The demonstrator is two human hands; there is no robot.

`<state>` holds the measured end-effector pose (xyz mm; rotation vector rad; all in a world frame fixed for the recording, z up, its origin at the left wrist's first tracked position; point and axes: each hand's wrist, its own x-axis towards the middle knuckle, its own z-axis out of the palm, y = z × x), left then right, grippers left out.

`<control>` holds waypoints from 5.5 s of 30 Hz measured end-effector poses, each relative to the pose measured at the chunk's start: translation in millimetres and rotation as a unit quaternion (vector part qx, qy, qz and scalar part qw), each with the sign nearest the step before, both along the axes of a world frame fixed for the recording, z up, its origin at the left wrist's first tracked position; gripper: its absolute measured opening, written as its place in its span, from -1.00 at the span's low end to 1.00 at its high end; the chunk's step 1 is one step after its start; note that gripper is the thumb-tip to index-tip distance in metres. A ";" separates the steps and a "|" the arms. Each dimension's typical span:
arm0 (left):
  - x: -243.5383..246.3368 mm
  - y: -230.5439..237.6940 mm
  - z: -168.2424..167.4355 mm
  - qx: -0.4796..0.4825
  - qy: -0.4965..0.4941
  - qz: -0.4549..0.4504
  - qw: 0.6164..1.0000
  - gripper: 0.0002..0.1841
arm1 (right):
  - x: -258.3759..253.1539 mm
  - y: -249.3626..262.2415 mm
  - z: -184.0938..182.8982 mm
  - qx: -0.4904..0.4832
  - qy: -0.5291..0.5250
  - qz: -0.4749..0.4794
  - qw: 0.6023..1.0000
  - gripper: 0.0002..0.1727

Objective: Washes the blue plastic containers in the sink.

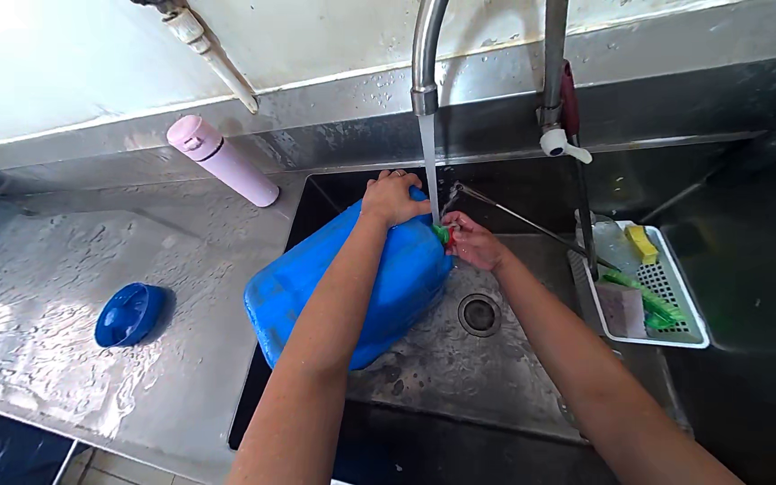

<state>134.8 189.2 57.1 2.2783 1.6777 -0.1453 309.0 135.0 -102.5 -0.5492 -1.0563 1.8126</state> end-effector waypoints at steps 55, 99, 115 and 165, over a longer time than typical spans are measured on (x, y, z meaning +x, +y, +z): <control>13.5 -20.7 2.3 0.006 -0.031 -0.046 0.998 -0.34 | 6.0 -33.3 46.1 0.019 -0.196 -0.021 0.980 -0.60; -92.6 -176.3 21.1 -0.036 -0.144 0.073 0.986 -0.25 | -37.4 -40.1 172.8 0.103 -0.712 -0.178 0.671 -0.24; -520.4 -236.3 7.0 0.112 -0.651 0.406 0.632 -0.59 | -212.4 29.3 181.1 0.435 -0.693 -0.030 0.574 -0.08; 35.4 -295.9 -36.4 -0.288 -0.386 -0.065 0.874 -0.31 | -67.6 -53.7 196.7 0.514 -0.685 0.160 0.491 -0.22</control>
